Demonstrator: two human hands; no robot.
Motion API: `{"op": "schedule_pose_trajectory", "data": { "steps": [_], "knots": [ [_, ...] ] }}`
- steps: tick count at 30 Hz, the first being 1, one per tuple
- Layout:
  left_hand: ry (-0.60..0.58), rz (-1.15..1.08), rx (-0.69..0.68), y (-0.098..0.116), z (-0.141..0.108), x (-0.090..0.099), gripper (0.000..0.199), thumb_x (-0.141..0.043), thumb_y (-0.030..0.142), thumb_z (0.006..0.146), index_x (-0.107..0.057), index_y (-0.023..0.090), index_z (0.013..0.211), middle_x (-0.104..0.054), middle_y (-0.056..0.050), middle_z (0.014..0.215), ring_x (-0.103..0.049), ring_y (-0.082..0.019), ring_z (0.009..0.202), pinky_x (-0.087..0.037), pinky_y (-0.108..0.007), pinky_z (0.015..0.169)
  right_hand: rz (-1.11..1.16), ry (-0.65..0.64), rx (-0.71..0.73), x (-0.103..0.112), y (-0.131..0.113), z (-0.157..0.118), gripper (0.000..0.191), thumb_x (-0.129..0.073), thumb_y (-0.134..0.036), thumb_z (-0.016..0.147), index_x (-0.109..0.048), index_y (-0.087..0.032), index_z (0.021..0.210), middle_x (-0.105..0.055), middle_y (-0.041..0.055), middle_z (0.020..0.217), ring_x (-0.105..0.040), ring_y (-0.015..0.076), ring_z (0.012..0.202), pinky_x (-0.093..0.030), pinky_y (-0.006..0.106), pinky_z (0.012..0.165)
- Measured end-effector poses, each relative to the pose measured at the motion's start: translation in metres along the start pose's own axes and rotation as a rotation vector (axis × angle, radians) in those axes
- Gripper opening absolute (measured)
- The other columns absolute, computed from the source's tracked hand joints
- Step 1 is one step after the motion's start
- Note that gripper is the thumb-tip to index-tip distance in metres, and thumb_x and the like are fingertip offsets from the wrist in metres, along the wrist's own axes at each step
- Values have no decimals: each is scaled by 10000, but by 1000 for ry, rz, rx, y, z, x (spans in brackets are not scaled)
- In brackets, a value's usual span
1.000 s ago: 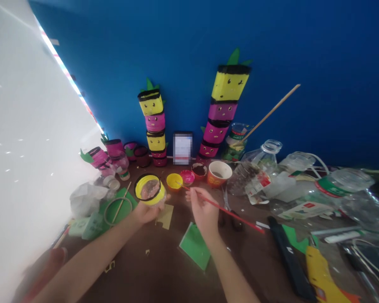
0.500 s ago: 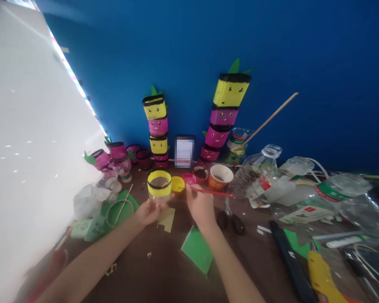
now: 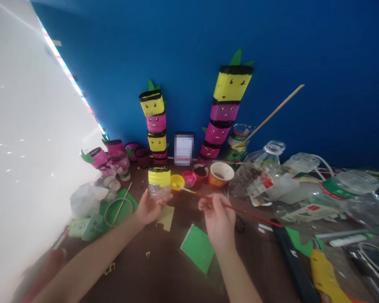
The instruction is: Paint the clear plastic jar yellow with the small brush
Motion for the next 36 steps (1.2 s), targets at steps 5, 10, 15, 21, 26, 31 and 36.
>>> {"op": "schedule_pose_trajectory", "data": {
  "steps": [5, 10, 15, 21, 26, 31, 36],
  "knots": [
    [-12, -79, 63, -5, -4, -12, 624, -593, 483, 702, -492, 72, 1161, -618, -139, 923, -515, -95, 602, -402, -159, 452, 106, -27, -62, -5, -2, -6, 247, -771, -378, 603, -613, -193, 648, -578, -30, 603, -543, 75, 536, -439, 205, 499],
    [-24, -134, 88, -5, -7, -24, 550, -482, 479, 782, -506, 30, 1099, -599, -149, 833, -475, -84, 550, -361, -139, 386, 85, -83, -89, -9, 4, -9, 242, -775, -382, 598, -641, -184, 640, -585, -15, 577, -552, 81, 544, -443, 203, 508],
    [-28, -156, 147, -6, -9, -25, 485, -397, 463, 828, -536, 42, 1025, -529, -57, 659, -345, -37, 406, -302, -125, 325, 111, -93, -108, -8, 7, -9, 223, -778, -368, 595, -655, -189, 645, -601, -13, 580, -559, 77, 547, -453, 188, 513],
    [-40, -146, 221, -9, -11, -27, 466, -370, 472, 828, -557, 56, 919, -433, 12, 544, -288, -27, 355, -279, -120, 307, 104, -158, -112, -12, 11, -13, 187, -743, -361, 652, -655, -197, 671, -606, -9, 594, -568, 81, 560, -460, 186, 517],
    [-70, -134, 245, -10, -10, -21, 447, -401, 458, 814, -550, 55, 940, -460, -2, 562, -290, -26, 350, -264, -124, 308, 90, -175, -105, -13, 16, -14, 168, -724, -358, 677, -654, -206, 695, -620, -3, 619, -580, 90, 581, -469, 196, 533],
    [-66, -138, 264, -10, -10, -16, 431, -419, 450, 801, -541, 60, 936, -435, 20, 523, -282, -27, 338, -239, -120, 304, 61, -120, -98, -5, 19, -10, 178, -733, -354, 667, -645, -202, 695, -628, -3, 634, -580, 91, 587, -485, 212, 563],
    [-43, -139, 234, -9, -11, -22, 418, -397, 437, 814, -544, 56, 903, -442, 8, 517, -285, -22, 340, -224, -106, 300, 51, -131, -68, -4, 15, -10, 188, -718, -374, 682, -638, -204, 700, -616, -8, 631, -581, 92, 582, -483, 211, 548]
  ]
}}
Point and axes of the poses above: each hand's wrist, its own z-axis towards the middle knuckle, its own x-axis out of the back of the hand, y = z × x, the point moved 4 cm from there along z, towards the middle knuckle
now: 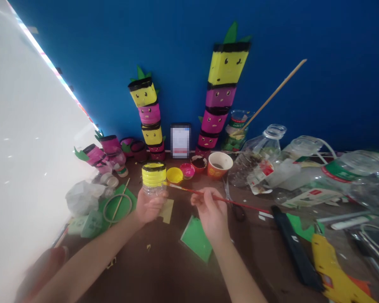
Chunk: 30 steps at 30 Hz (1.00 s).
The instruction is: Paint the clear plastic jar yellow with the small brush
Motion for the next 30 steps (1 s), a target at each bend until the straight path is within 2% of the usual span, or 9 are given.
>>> {"op": "schedule_pose_trajectory", "data": {
  "steps": [3, 6, 9, 12, 17, 22, 25, 30],
  "knots": [
    [15, 10, -20, 0, 0, -2, 404, -399, 425, 820, -539, 70, 954, -490, -20, 571, -284, -21, 347, -209, -108, 290, -9, -44, -19, -5, 1, -3, 180, -712, -372, 689, -639, -209, 710, -623, -5, 640, -591, 97, 587, -487, 214, 544],
    [17, 0, -20, 0, 0, -1, 401, -403, 413, 823, -532, 72, 990, -522, -40, 616, -298, -21, 349, -223, -114, 286, -3, -20, -19, -3, 4, -2, 174, -717, -360, 687, -641, -206, 717, -632, -6, 653, -596, 93, 599, -495, 212, 564],
    [-12, -9, 13, 0, 0, 1, 419, -402, 426, 816, -542, 45, 919, -469, -8, 534, -300, -19, 337, -244, -108, 295, -2, 32, 7, 5, 4, 2, 169, -722, -346, 684, -641, -201, 717, -626, -11, 641, -592, 88, 603, -493, 203, 569],
    [-24, 9, 26, 0, 0, 1, 435, -398, 438, 811, -545, 32, 859, -435, 9, 494, -278, -12, 330, -247, -103, 304, -5, 31, 14, 6, 2, 2, 182, -729, -356, 672, -641, -200, 704, -618, -12, 626, -587, 90, 589, -492, 206, 553],
    [12, 35, -21, 0, 1, 1, 428, -402, 447, 808, -540, 68, 950, -532, -44, 624, -267, -16, 341, -220, -127, 292, -13, -5, -22, -5, 1, -4, 179, -727, -365, 670, -636, -213, 693, -626, -7, 629, -585, 104, 575, -500, 236, 549],
    [-34, 46, 76, -1, 0, 5, 456, -381, 463, 805, -548, 44, 868, -445, 8, 496, -284, -27, 320, -232, -131, 289, -15, 47, -5, 1, 3, 0, 179, -733, -359, 665, -644, -209, 707, -623, -6, 629, -587, 106, 595, -494, 236, 559],
    [-34, 23, 67, 1, 0, 8, 443, -372, 452, 811, -542, 45, 845, -431, 14, 482, -294, -25, 316, -235, -123, 289, -7, 69, 6, 6, 2, 2, 184, -743, -355, 653, -645, -206, 698, -619, -9, 621, -584, 102, 594, -488, 226, 554],
    [-38, 6, 56, 0, 0, 5, 412, -401, 430, 810, -536, 54, 912, -464, 0, 508, -321, -39, 324, -227, -129, 278, 8, 23, -33, 2, 3, 0, 179, -736, -353, 662, -635, -208, 688, -619, -13, 628, -580, 95, 584, -486, 225, 556]
  ]
}}
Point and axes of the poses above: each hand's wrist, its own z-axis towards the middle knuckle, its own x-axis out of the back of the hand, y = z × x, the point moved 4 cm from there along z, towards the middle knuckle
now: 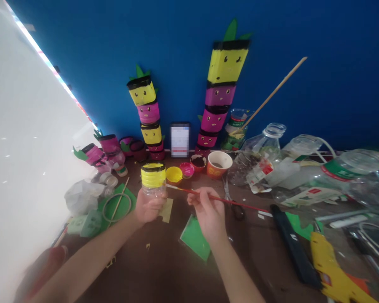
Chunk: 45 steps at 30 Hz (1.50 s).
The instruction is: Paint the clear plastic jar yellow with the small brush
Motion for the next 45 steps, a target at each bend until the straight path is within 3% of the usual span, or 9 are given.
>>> {"op": "schedule_pose_trajectory", "data": {
  "steps": [6, 11, 17, 24, 27, 32, 39, 45],
  "knots": [
    [-33, 14, 52, -1, 0, 0, 413, -404, 437, 800, -542, 48, 803, -424, 21, 462, -292, -19, 303, -237, -109, 290, -20, 69, 47, 3, -4, 3, 205, -747, -363, 645, -631, -199, 684, -612, -11, 613, -579, 95, 574, -477, 215, 532],
    [-45, 16, 69, -1, 0, 2, 392, -419, 417, 796, -545, 47, 835, -428, 20, 468, -285, -26, 305, -234, -121, 285, -29, -10, 20, -6, -4, -3, 198, -734, -376, 657, -623, -214, 680, -618, -11, 620, -587, 108, 570, -489, 237, 536],
    [16, 17, 50, 0, -1, 4, 360, -406, 408, 801, -533, 76, 859, -384, 45, 453, -260, -35, 299, -213, -127, 288, -66, 34, 72, 2, -3, 1, 170, -703, -363, 696, -630, -211, 717, -607, -9, 635, -578, 109, 594, -490, 246, 555],
    [46, 5, -71, 0, 1, -8, 376, -382, 379, 815, -544, 53, 910, -543, -61, 613, -308, -27, 345, -236, -126, 295, -56, -35, 23, -12, -3, -7, 195, -722, -375, 672, -622, -207, 681, -605, -13, 612, -569, 101, 556, -477, 232, 525],
    [27, 12, -47, 0, 1, -5, 381, -389, 389, 811, -542, 48, 882, -560, -79, 631, -328, -31, 349, -239, -133, 296, -62, -18, 21, -11, 0, -7, 193, -720, -370, 675, -624, -204, 697, -612, -9, 618, -575, 105, 565, -474, 236, 532],
    [16, 44, 65, 0, -1, 6, 335, -401, 408, 804, -523, 99, 836, -438, 22, 465, -276, -44, 295, -207, -143, 296, -72, 56, 53, 4, 0, 2, 195, -721, -366, 675, -626, -198, 704, -612, -3, 624, -581, 111, 589, -475, 238, 545],
    [50, 141, 138, -1, -1, 10, 380, -339, 457, 821, -521, 130, 757, -355, 58, 410, -175, -36, 269, -123, -152, 273, -3, -35, -21, -2, 1, -3, 168, -723, -355, 679, -636, -212, 697, -634, -8, 630, -590, 98, 580, -476, 215, 538],
    [-12, 200, 228, -3, -3, 17, 373, -359, 465, 822, -505, 152, 683, -367, 41, 359, -171, -45, 226, -79, -167, 244, -15, 19, 14, 2, 3, 2, 173, -729, -351, 671, -643, -204, 704, -630, -9, 621, -585, 94, 579, -482, 212, 548]
  ]
}}
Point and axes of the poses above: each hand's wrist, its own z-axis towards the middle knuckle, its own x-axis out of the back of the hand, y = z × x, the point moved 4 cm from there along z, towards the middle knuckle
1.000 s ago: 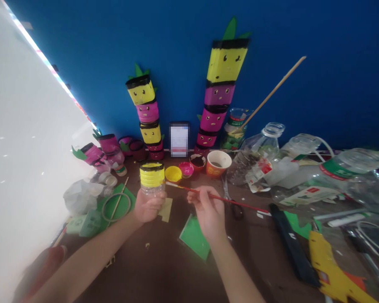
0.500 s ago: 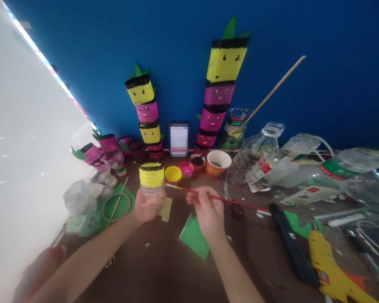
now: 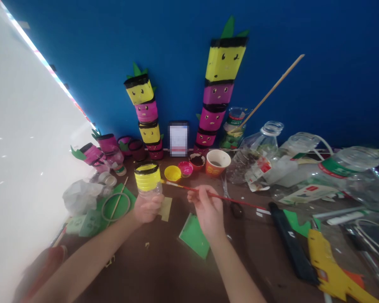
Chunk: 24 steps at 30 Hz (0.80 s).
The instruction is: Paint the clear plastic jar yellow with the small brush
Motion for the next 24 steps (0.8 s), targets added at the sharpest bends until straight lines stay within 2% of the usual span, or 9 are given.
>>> {"op": "schedule_pose_trajectory", "data": {
  "steps": [4, 9, 15, 21, 24],
  "knots": [
    [-60, -12, -3, -1, 0, -1, 381, -340, 457, 835, -502, 161, 658, -365, 39, 348, -186, -50, 213, -91, -165, 234, 21, -25, -11, -2, -4, -1, 176, -734, -355, 663, -640, -208, 680, -620, -14, 604, -581, 94, 560, -473, 206, 520],
    [-105, -1, 61, -4, 1, -4, 415, -326, 474, 841, -513, 159, 647, -351, 44, 327, -147, -46, 190, -70, -168, 215, 14, -88, -35, -9, -2, -5, 151, -709, -347, 698, -639, -213, 697, -631, -11, 622, -586, 89, 573, -473, 196, 527],
    [-51, -4, 60, -4, 1, -2, 420, -317, 493, 837, -479, 171, 621, -336, 46, 312, -143, -53, 191, -52, -169, 216, -19, -10, 22, -1, -3, -1, 182, -730, -358, 670, -641, -201, 697, -625, -6, 609, -583, 92, 569, -474, 196, 529],
    [-28, 12, 65, -4, 0, -1, 428, -293, 491, 844, -480, 174, 626, -333, 49, 320, -119, -53, 194, -41, -174, 220, -6, -56, -10, -5, -3, -3, 179, -730, -350, 670, -631, -202, 677, -614, -11, 598, -576, 91, 546, -467, 198, 502],
    [-24, -5, 33, -3, 0, -3, 414, -311, 469, 847, -499, 159, 645, -331, 54, 342, -115, -39, 215, -40, -164, 228, -30, 6, 38, 0, -4, 0, 193, -736, -354, 662, -628, -195, 683, -606, -14, 594, -578, 89, 555, -465, 193, 505]
  ]
}}
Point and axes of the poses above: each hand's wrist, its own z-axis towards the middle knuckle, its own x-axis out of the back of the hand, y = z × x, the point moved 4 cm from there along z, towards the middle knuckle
